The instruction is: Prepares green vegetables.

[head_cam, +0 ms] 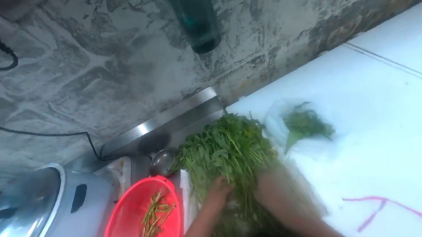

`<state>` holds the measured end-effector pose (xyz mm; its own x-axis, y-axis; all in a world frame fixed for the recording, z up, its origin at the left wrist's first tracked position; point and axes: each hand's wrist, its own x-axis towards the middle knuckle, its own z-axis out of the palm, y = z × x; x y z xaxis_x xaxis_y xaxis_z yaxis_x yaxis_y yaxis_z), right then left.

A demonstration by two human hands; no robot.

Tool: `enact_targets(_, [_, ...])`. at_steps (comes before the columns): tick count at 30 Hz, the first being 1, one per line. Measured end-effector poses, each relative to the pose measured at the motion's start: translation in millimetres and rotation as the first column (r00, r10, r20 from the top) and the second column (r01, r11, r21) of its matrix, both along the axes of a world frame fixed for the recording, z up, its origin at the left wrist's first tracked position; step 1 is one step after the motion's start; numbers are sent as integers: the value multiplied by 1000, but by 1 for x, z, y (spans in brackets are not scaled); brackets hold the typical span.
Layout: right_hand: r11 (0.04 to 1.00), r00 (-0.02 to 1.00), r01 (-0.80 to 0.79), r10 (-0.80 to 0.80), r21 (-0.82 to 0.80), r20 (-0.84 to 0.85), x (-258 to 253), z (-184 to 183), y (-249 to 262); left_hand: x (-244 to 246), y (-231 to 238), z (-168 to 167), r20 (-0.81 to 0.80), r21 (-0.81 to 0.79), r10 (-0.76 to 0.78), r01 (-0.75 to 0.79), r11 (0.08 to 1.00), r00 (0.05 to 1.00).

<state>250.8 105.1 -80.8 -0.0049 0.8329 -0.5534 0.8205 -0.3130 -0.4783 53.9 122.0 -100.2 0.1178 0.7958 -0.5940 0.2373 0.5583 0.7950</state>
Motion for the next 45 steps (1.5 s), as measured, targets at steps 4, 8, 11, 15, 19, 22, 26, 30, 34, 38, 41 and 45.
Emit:
enact_targets(4, [1000,1000,-1,1,4,-25,-6,-3,-2,-37,-25,30,208,83,101,-120,989,973])
enact_targets(8, [998,998,-52,52,38,22,-16,-5,3,-66,-53,43,293,100,106,-141,985,950])
enact_targets(11, [995,994,-93,91,38,57,-30,-8,10,-71,-69,42,329,113,109,-154,982,938])
enact_targets(15, [992,985,-120,114,46,127,-40,-14,14,-75,-87,46,321,349,23,-141,926,947])
enact_targets(19, [988,976,-145,135,50,171,-43,-16,13,-79,-98,60,356,533,-140,-77,842,924])
enact_targets(22, [996,984,-88,87,4,153,-43,-12,15,-77,-102,79,325,627,-217,-38,778,921])
enact_targets(26, [990,989,106,-96,91,-109,-19,-9,7,-79,-99,88,318,715,-186,-106,691,930])
enact_targets(30, [908,774,409,-290,94,-563,5,-6,-14,-77,-86,75,226,680,-57,-116,724,972])
enact_targets(34, [840,478,539,-252,55,-842,15,7,-37,-68,-60,45,-4,457,87,-76,886,996])
enact_targets(38, [807,228,589,-115,43,-967,20,26,-57,-59,-47,37,-391,288,10,112,951,921])
enact_targets(41, [835,80,538,85,115,-993,26,30,-67,-51,-44,56,-445,428,31,182,885,895])
enact_targets(45, [887,-20,450,129,106,-991,31,37,-68,-41,-33,85,-353,608,-17,243,756,935])
